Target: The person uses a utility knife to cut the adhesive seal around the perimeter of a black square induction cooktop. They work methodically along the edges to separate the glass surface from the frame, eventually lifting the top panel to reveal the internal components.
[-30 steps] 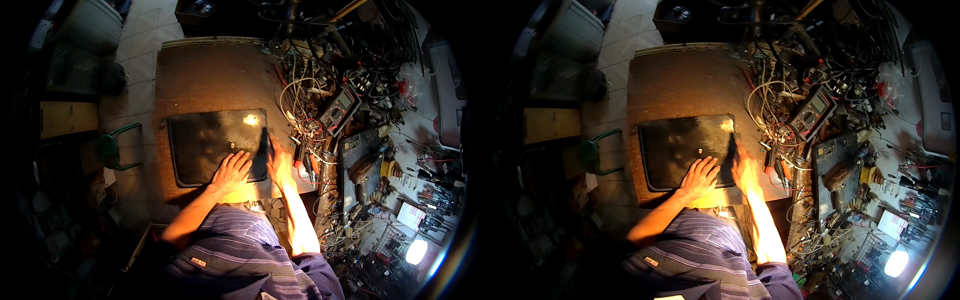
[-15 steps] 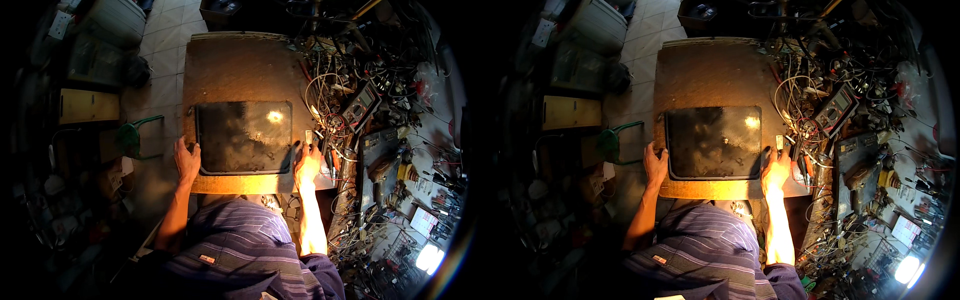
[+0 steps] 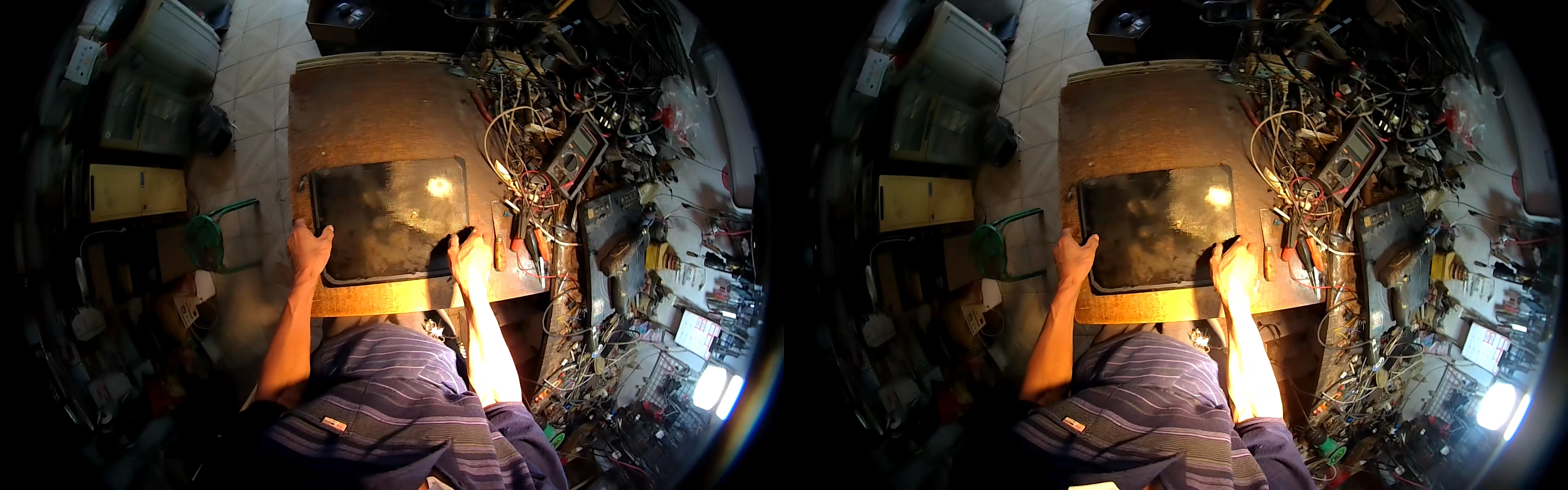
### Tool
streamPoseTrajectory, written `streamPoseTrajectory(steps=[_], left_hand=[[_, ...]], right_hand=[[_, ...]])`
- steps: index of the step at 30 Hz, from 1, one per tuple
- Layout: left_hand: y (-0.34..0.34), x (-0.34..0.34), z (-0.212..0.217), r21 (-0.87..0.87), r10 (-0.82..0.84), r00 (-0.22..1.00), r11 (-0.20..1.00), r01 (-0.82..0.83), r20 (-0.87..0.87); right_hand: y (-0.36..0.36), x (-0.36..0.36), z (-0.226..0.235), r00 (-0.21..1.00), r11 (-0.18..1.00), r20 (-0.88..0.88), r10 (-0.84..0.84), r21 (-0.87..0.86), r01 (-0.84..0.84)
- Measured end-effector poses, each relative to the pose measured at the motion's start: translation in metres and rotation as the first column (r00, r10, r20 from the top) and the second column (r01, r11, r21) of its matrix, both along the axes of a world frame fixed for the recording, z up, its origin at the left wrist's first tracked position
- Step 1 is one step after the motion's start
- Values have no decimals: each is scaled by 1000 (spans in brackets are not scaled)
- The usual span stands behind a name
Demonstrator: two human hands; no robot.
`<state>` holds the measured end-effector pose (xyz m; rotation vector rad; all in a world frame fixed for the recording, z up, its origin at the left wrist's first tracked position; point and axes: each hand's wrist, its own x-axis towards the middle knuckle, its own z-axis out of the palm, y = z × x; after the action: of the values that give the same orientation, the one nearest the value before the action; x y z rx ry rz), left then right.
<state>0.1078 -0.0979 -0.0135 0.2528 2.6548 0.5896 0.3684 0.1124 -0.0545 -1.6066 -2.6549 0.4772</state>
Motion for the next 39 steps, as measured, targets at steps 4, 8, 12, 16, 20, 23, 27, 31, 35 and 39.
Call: streamPoseTrajectory(steps=[4,8,12,16,20,23,27,31,35,39], left_hand=[[8,-3,8,-32,48,997,998,-46,59],[0,-7,-7,18,56,998,998,-56,18],[-10,-19,13,379,-55,959,924,-57,278],[-18,-19,63,667,-258,903,744,-41,343],[-3,-16,126,694,-352,896,716,73,270],[9,-7,151,642,-370,923,735,218,109],[28,8,174,631,-395,918,721,285,37],[42,17,183,628,-429,901,686,368,-59],[53,28,193,593,-421,904,709,381,-76],[67,36,195,590,-409,909,715,373,-79]], right_hand=[[9,7,-4,995,996,-99,-9,-86,0],[11,-8,33,937,898,-110,-332,-340,279],[7,7,25,917,910,-135,-375,-245,336],[6,14,25,871,768,-135,-472,-548,332],[-13,8,44,869,694,-109,-484,-652,305],[-22,11,43,863,656,-156,-480,-717,235],[-36,19,27,904,871,-310,-294,-477,120],[-25,-3,60,969,968,-239,-62,-250,0],[-9,-19,87,940,951,-340,13,-285,-116],[-13,-6,58,904,961,-338,261,-1,-278]])
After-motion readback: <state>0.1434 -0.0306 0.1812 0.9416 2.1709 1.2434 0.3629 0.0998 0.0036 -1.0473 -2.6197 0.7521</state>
